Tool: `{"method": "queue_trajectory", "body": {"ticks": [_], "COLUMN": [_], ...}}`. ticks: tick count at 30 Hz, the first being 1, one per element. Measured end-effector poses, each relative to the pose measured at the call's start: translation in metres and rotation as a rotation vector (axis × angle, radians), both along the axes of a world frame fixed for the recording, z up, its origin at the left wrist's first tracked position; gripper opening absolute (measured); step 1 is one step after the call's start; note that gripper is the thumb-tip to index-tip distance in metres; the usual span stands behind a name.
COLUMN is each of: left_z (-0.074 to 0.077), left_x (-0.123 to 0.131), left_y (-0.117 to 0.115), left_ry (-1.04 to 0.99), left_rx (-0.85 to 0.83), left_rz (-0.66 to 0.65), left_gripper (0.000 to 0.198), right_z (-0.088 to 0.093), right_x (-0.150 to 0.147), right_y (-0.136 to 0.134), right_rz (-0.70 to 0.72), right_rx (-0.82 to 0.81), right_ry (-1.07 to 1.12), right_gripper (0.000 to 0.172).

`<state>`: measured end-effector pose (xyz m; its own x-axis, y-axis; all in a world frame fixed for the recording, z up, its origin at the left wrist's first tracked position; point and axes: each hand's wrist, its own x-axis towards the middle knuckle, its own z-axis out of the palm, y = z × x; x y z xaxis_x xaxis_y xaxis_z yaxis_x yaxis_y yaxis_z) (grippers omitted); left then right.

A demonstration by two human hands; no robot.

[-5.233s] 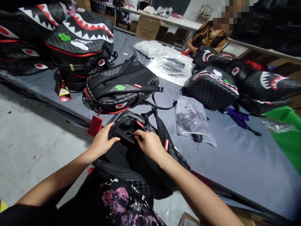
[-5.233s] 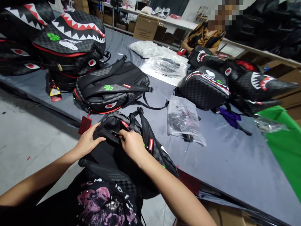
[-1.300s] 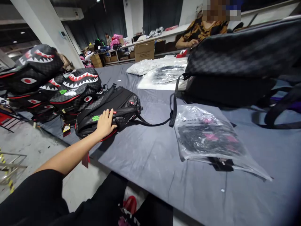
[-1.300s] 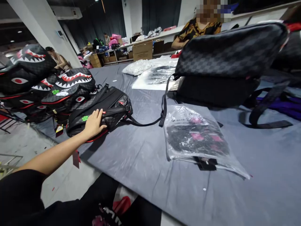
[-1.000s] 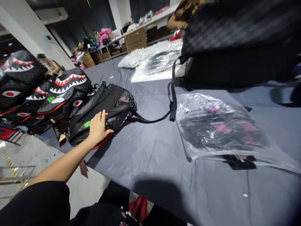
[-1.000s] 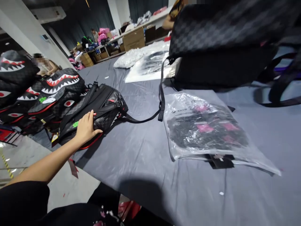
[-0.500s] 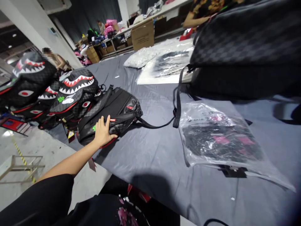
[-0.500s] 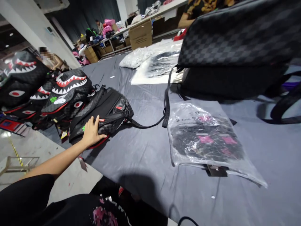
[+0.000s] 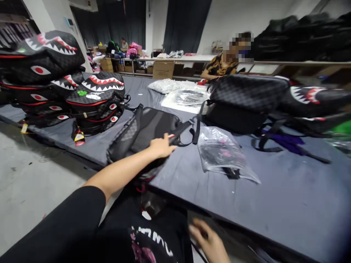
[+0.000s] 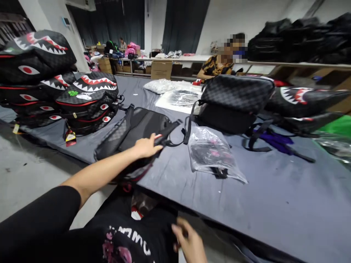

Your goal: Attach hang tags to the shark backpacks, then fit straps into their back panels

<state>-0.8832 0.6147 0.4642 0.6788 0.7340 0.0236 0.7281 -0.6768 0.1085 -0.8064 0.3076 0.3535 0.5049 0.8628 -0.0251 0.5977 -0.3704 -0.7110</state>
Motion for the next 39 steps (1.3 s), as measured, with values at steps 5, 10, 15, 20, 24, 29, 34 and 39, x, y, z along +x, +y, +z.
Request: {"method": "queue_trajectory", "body": {"ticks": [5,10,15,20,24,29,34,39], "left_z": [0.028,-0.058,-0.14,-0.156,-0.142,-0.137,-0.1,-0.033], "left_x": [-0.004,-0.05,-0.126,-0.182,-0.17,-0.153,-0.137,-0.081], "left_y": [0.011,0.01,-0.064,-0.101,-0.096,-0.104,-0.089,-0.028], "left_ry": [-0.164,-0.087,-0.084,-0.019,0.013,0.049,-0.094,-0.45], "left_rx": [0.039,0.134,0.237,0.224,0.206,0.201,0.097,0.407], "left_rz": [-0.226,-0.308,-0.184,-0.171,-0.219,-0.291,-0.416,-0.561], "left_gripper": [0.071,0.055,0.062,0.057,0.057,0.06,0.046,0.042], "right_z": [0.035,0.076,0.054,0.035,0.07,0.09,0.062,0.065], "right_x": [0.014,0.001,-0.032,-0.054,-0.013,0.057,0.05,-0.005], "right_y": [0.048,0.066,0.092,0.101,0.087,0.076,0.079,0.093], "right_rz": [-0.235,-0.257,0.097,0.411,-0.15,-0.175,-0.175,-0.085], "right_rx": [0.033,-0.259,-0.251,-0.26,-0.375,-0.467,-0.381,-0.304], "right_ry": [-0.513,-0.866,-0.892,-0.948,-0.841,-0.456,-0.378,-0.503], "right_gripper": [0.046,0.038,0.03,0.044,0.047,0.055,0.046,0.05]}}
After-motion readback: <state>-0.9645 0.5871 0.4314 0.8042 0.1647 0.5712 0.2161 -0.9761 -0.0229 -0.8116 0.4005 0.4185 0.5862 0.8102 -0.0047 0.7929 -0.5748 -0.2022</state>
